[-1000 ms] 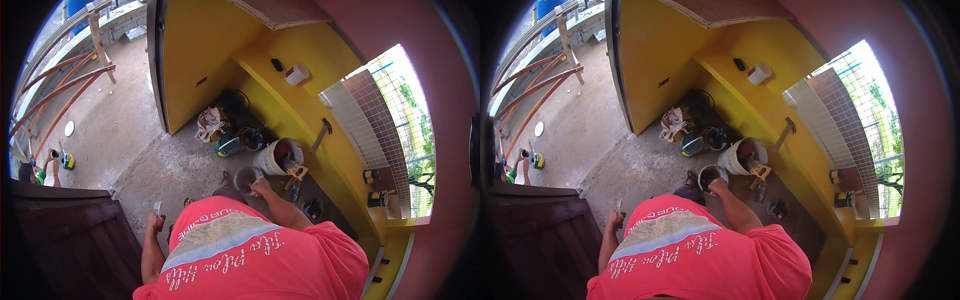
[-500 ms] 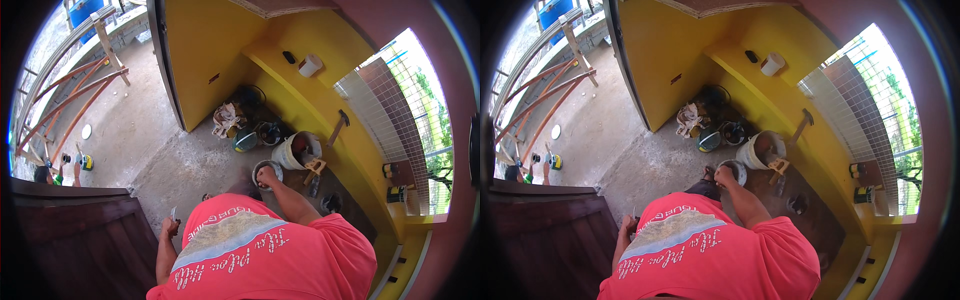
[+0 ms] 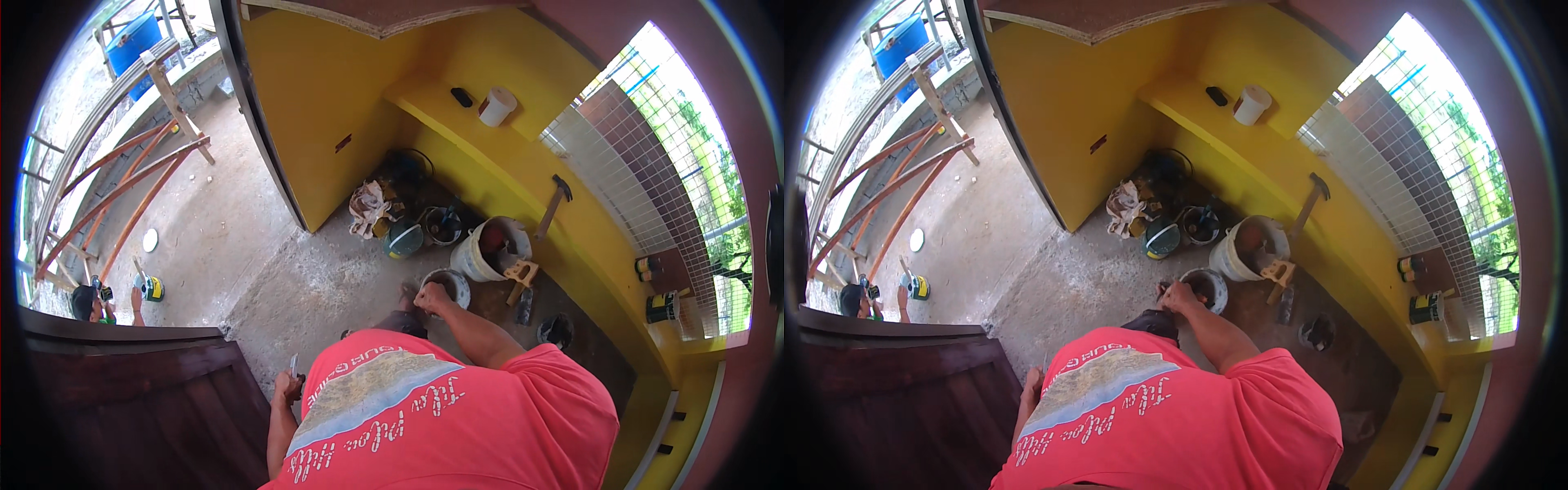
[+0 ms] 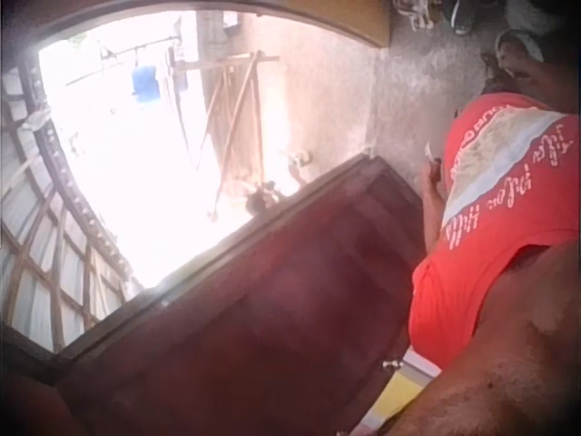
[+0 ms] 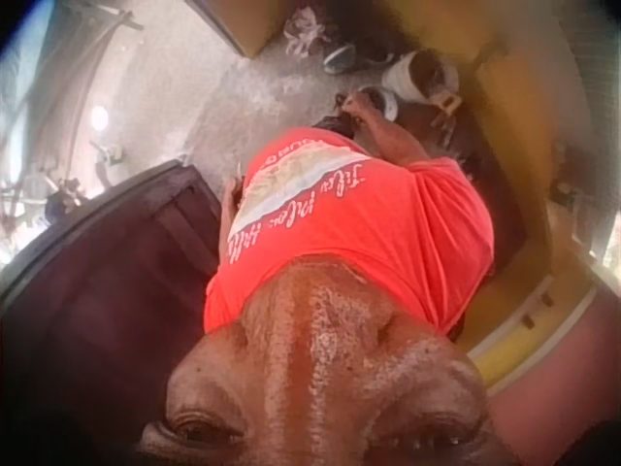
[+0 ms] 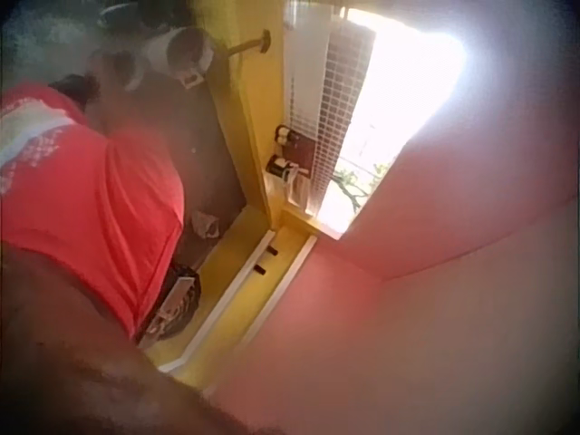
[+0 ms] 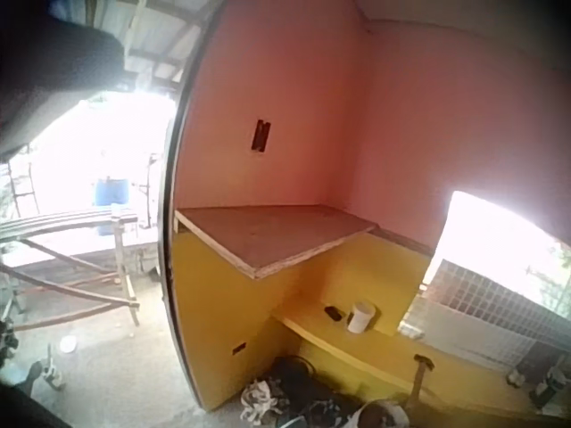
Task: The person positions plywood panels on a frame, uses a square and a pencil to mark cutting lines, and moves wood pieces and tools between an indoor room and an outdoor workbench area.
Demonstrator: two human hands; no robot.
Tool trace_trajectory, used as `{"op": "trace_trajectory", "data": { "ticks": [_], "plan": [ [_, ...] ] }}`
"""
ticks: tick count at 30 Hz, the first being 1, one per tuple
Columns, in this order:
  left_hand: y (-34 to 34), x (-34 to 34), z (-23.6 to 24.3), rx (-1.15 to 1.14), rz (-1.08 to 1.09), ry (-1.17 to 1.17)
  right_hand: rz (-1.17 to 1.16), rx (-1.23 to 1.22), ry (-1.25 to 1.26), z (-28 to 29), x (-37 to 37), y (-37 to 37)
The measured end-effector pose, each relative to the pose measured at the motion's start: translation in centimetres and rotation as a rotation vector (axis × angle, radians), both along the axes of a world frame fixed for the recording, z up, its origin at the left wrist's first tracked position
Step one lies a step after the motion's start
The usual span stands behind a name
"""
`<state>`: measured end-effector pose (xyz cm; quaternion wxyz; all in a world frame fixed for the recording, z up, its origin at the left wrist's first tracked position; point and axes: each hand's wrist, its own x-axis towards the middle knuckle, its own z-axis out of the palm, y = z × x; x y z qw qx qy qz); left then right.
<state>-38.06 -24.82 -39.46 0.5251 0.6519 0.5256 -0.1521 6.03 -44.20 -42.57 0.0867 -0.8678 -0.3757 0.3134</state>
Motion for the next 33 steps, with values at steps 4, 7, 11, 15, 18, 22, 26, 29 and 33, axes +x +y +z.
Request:
{"op": "trace_trajectory", "data": {
  "ticks": [4,7,11,15,18,22,26,29,33],
  "plan": [
    [-0.4,-1.0,-1.6,-0.016,-0.008,-0.001,0.066,-0.140,-0.101,-3.2,1.7,-1.1],
    [-0.7,-1.6,-2.9,-0.048,-0.019,-0.023,0.253,-0.260,-0.241,-4.6,2.9,-1.8],
    [-0.8,-1.5,-3.6,-0.090,-0.036,-0.050,0.147,-0.219,-0.224,-3.7,3.4,-2.2],
    [-0.8,-1.1,-3.7,-0.106,-0.056,-0.065,0.125,-0.115,-0.078,-1.0,2.6,-2.0],
    [-0.2,-0.2,-3.4,-0.112,-0.080,-0.075,0.071,-0.067,0.012,1.9,1.7,-1.5],
    [1.0,1.3,-2.3,-0.108,-0.089,-0.094,0.120,-0.104,-0.148,-1.1,0.9,-2.7],
    [1.5,3.2,0.6,-0.035,-0.133,0.092,0.204,-0.221,-0.200,-6.1,2.1,-4.5],
    [1.7,2.2,-2.5,-0.054,-0.086,0.083,0.302,-0.490,-0.131,-5.6,2.6,-4.6],
    [1.6,3.6,-1.5,-0.102,-0.048,0.153,0.024,-0.384,-0.082,-4.8,3.6,-4.8]
  ]
}}
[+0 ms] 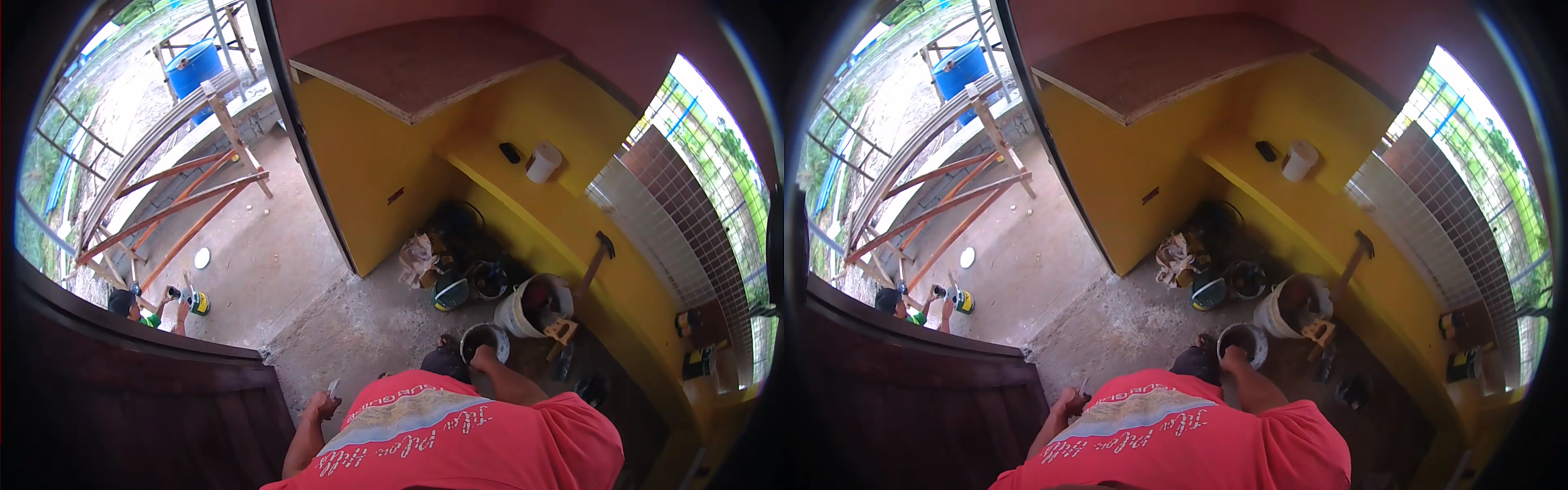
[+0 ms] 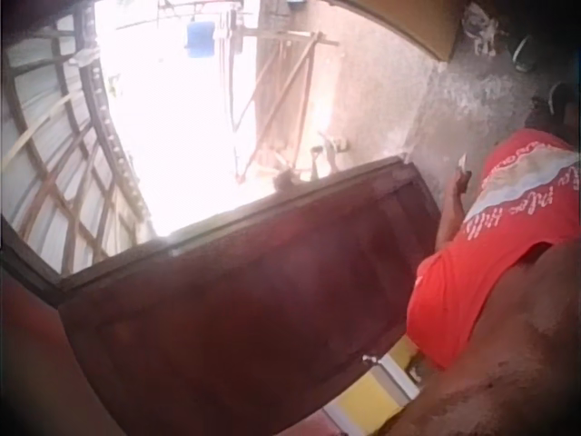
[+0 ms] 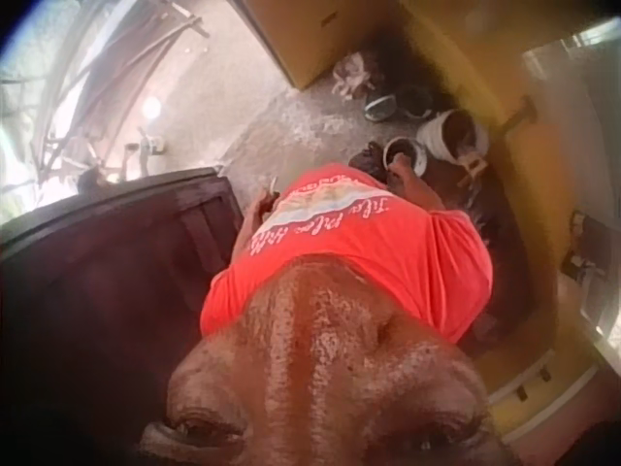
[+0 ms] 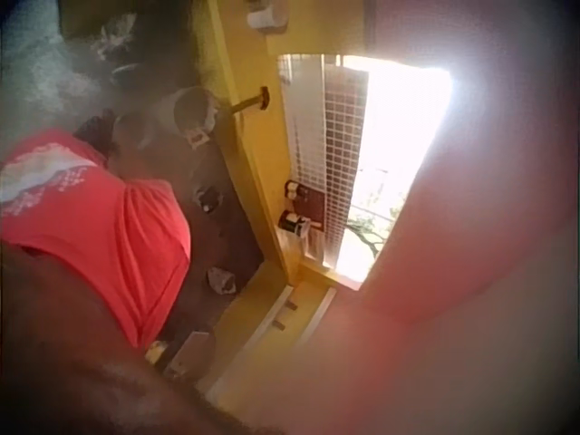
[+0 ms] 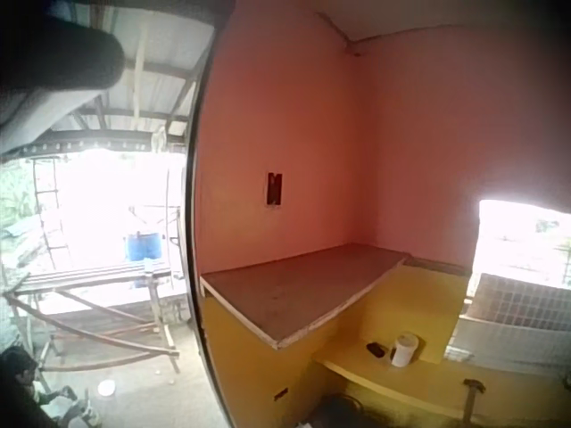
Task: The person positions plywood panels on a frame, uses a square and a pencil to mark cutting lines, and moves wood pieces and tools between an indoor room and an outdoor workbench area.
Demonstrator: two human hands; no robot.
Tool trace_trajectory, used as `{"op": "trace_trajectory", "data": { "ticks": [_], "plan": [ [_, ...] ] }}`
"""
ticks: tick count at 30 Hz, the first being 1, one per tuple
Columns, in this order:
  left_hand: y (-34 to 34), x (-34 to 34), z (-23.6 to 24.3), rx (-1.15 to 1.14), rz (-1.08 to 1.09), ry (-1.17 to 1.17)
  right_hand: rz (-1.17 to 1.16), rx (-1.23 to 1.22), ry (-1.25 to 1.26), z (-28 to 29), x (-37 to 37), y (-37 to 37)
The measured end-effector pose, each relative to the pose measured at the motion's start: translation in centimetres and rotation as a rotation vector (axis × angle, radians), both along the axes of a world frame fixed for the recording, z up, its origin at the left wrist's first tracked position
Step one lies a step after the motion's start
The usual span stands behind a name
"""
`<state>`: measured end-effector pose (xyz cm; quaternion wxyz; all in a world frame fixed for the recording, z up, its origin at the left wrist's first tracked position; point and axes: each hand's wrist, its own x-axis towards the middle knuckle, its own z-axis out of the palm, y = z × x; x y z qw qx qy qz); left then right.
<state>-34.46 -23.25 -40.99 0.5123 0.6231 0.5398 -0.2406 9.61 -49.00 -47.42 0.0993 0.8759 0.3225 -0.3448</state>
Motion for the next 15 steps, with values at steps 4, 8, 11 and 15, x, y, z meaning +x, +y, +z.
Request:
{"op": "trace_trajectory", "data": {
  "ticks": [4,8,11,15],
  "plan": [
    [-1.7,0.6,-0.4,-0.015,0.182,-0.017,-0.083,0.093,0.045,0.5,3.4,2.0],
    [-3.7,2.0,-1.0,-0.010,0.362,0.008,0.017,0.167,0.019,-0.3,8.8,5.3],
    [-5.9,5.3,1.1,-0.014,0.388,0.043,0.225,0.192,-0.037,-2.1,13.7,8.1],
    [-8.8,9.6,2.8,-0.060,0.542,0.030,0.322,0.149,-0.049,-2.4,19.1,11.0]
  ]
}}
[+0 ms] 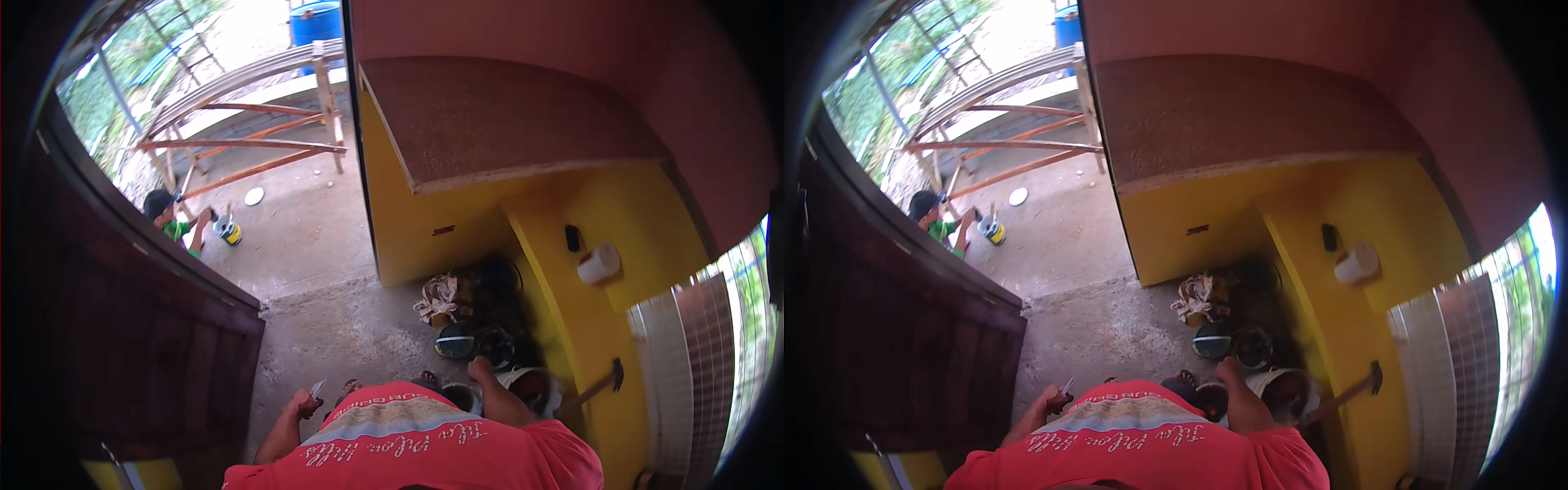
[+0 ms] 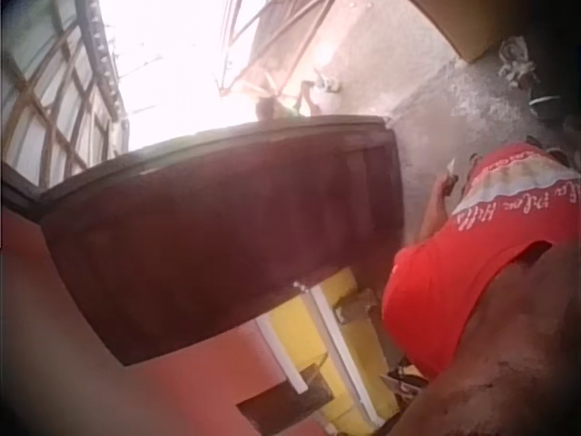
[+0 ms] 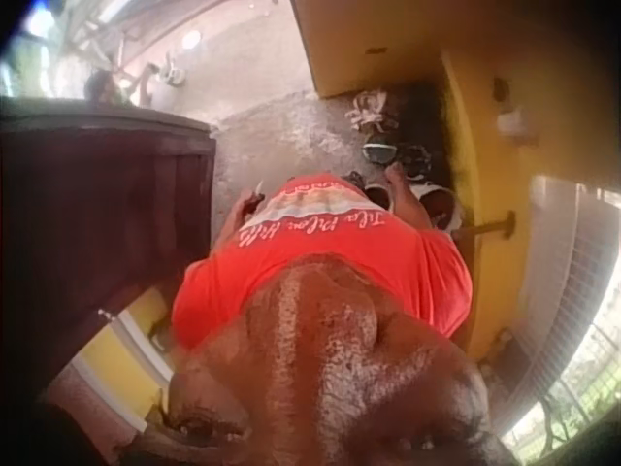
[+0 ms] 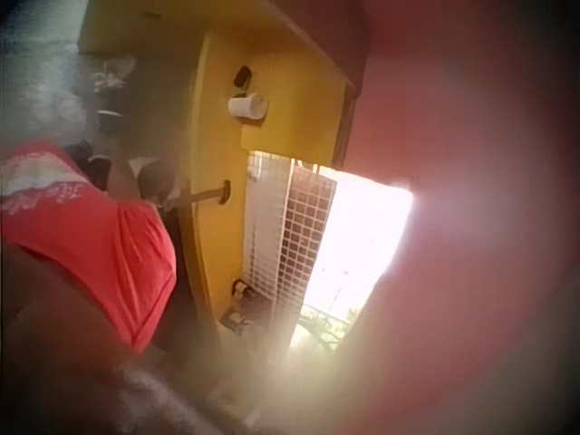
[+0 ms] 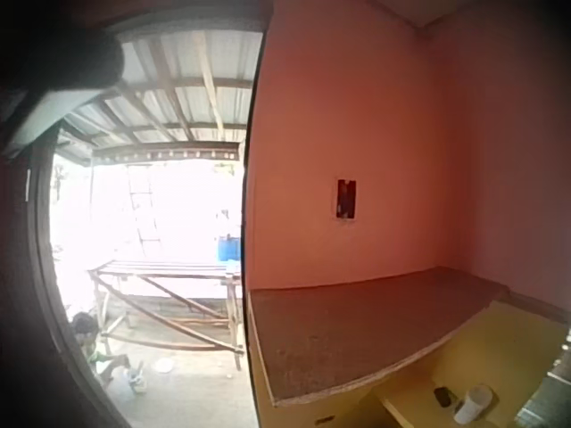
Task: The person positions plywood panels on a frame, uses a square and a pencil to mark cutting lines, and moves wood pieces and tools between an indoor room and an outdoor workbench area.
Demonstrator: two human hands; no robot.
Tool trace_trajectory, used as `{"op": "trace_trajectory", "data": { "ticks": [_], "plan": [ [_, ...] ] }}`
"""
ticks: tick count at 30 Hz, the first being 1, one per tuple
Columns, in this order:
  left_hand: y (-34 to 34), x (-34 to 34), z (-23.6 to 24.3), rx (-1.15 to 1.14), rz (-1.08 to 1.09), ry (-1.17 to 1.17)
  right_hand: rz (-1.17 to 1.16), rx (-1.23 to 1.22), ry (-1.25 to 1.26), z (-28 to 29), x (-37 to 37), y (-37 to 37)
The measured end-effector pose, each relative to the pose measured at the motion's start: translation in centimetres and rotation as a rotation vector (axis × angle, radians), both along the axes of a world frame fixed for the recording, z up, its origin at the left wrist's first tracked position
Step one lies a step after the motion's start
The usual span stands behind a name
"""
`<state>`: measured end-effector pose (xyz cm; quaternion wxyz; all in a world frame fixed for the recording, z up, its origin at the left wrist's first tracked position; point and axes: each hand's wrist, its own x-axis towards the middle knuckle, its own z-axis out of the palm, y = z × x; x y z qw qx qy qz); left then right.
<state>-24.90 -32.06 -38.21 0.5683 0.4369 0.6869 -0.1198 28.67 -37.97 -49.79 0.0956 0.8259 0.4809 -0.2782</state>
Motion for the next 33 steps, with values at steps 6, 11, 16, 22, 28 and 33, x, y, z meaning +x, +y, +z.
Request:
{"op": "trace_trajectory", "data": {
  "ticks": [6,11,16,22,28,33],
  "plan": [
    [-3.1,7.5,6.8,0.059,0.056,0.071,0.251,-0.162,0.016,-3.7,6.3,2.1],
    [-8.7,7.2,5.0,0.120,0.052,0.024,0.108,-0.025,0.155,-3.6,5.9,5.3],
    [-12.2,4.1,2.0,0.070,0.140,-0.036,0.072,0.171,0.142,2.4,1.0,10.3],
    [-12.2,-0.6,0.0,0.114,-0.004,0.068,0.070,0.676,0.233,13.4,-5.3,13.4],
    [-11.3,-2.1,4.3,0.353,0.019,0.196,0.103,1.025,0.275,22.2,-9.6,13.0],
    [-11.1,-5.6,2.2,0.178,0.150,0.260,0.176,1.524,-0.050,36.5,-9.3,12.3]
  ]
}}
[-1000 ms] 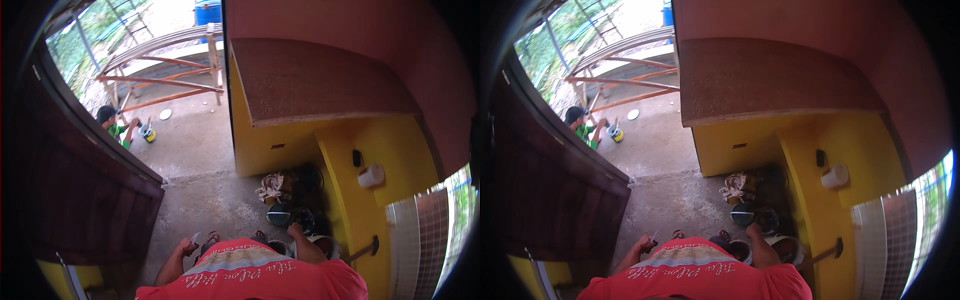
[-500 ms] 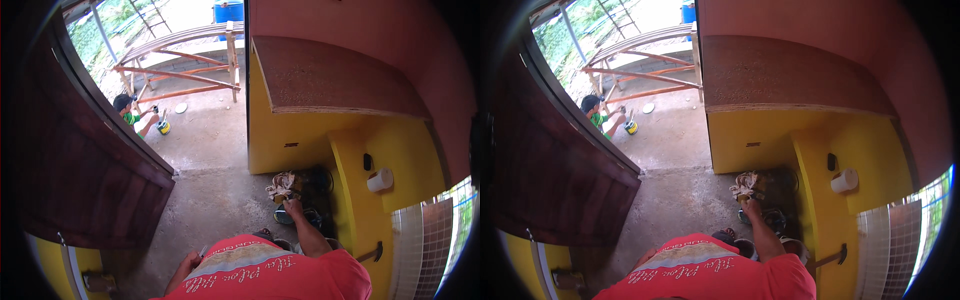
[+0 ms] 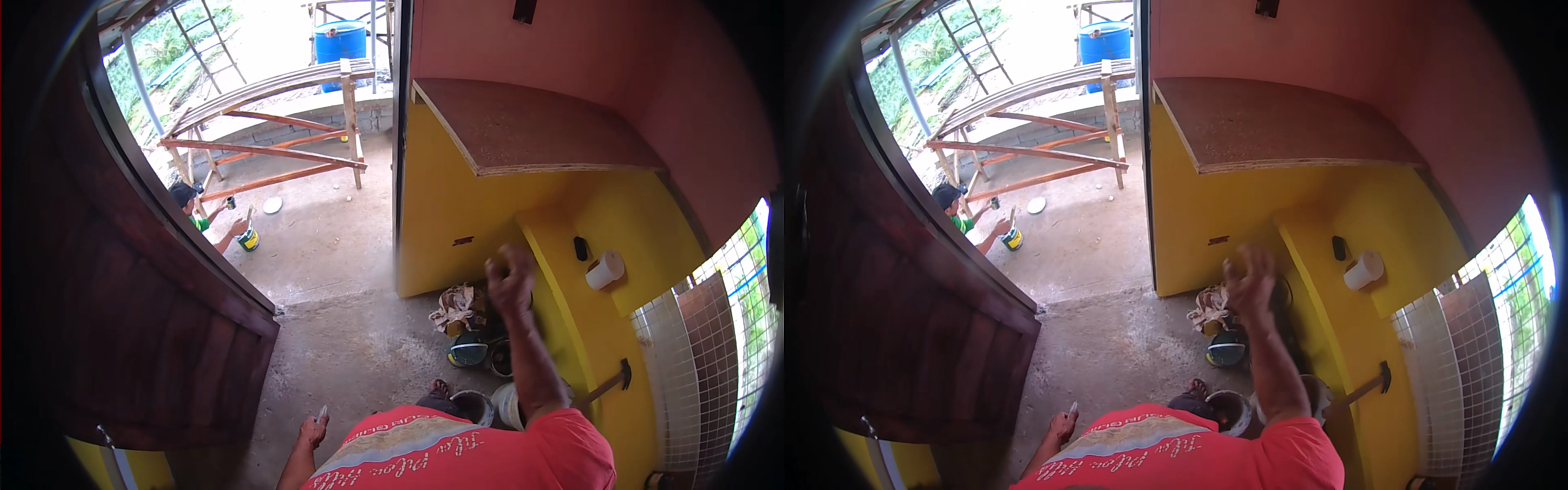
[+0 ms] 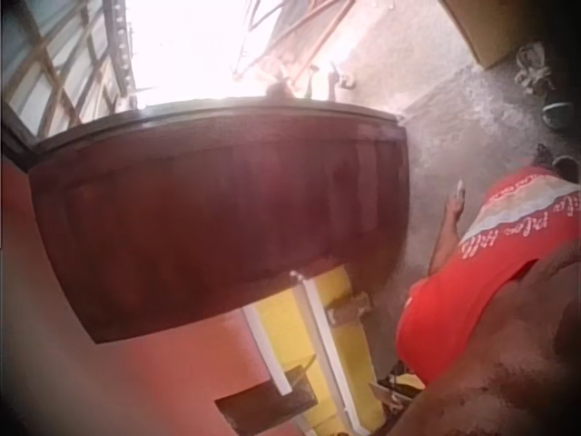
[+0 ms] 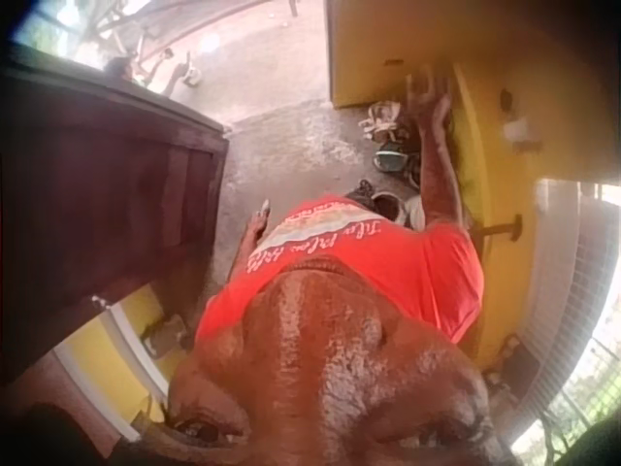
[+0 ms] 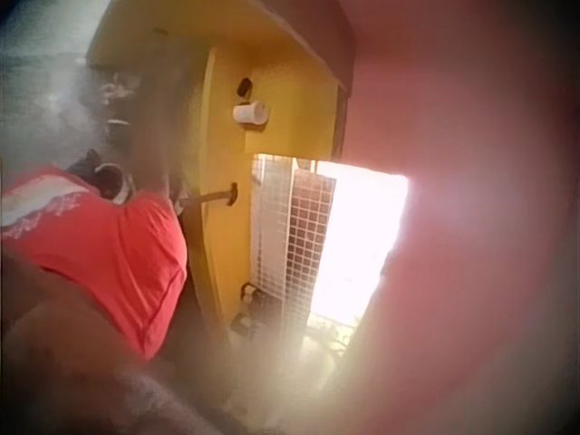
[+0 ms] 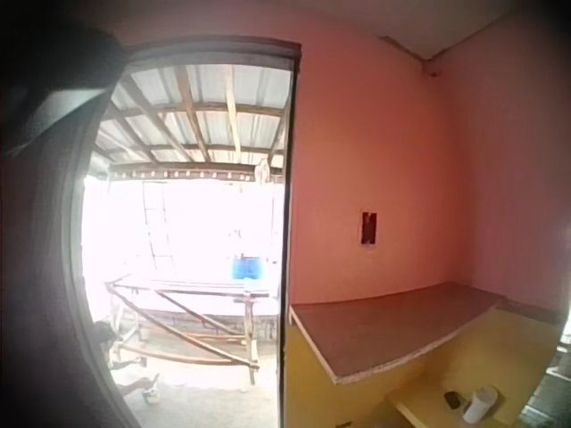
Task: The person positions plywood panels on a frame, uses a square and a pencil to mark cutting lines, and moves wood pieces and tools between an indoor room and an outdoor workbench area.
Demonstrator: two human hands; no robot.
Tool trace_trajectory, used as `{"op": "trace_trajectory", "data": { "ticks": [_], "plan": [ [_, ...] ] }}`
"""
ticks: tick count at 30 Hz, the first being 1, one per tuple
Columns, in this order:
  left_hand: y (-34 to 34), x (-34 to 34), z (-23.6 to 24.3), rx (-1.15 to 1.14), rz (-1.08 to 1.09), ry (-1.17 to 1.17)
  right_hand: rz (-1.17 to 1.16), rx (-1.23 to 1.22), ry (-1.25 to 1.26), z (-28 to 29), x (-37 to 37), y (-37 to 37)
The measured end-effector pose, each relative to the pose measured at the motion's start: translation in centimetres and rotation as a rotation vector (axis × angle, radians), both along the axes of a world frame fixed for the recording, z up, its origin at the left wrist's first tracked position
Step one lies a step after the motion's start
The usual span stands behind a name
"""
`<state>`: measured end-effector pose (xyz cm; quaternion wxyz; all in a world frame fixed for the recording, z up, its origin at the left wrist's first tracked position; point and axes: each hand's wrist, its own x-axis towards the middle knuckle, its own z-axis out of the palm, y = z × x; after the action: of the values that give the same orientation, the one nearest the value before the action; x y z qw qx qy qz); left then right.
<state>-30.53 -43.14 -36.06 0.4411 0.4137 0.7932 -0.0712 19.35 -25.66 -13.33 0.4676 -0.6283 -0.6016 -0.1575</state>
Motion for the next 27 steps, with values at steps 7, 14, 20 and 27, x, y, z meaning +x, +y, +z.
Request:
{"op": "trace_trajectory", "data": {
  "ticks": [7,14,20,27],
  "plan": [
    [-1.0,-0.7,1.2,-0.220,-0.077,-0.146,-0.151,0.264,-0.461,16.8,2.9,0.7],
    [-0.1,2.1,-0.6,-0.248,0.090,-0.314,0.216,0.501,-0.436,15.1,-1.3,-0.7],
    [-0.7,5.8,3.1,-0.308,0.134,-0.378,0.838,-0.150,0.076,0.6,-10.6,-2.0],
    [-2.6,7.5,3.4,-0.300,0.162,-0.357,0.992,-1.336,-0.203,-25.1,-3.8,-3.4]
  ]
}}
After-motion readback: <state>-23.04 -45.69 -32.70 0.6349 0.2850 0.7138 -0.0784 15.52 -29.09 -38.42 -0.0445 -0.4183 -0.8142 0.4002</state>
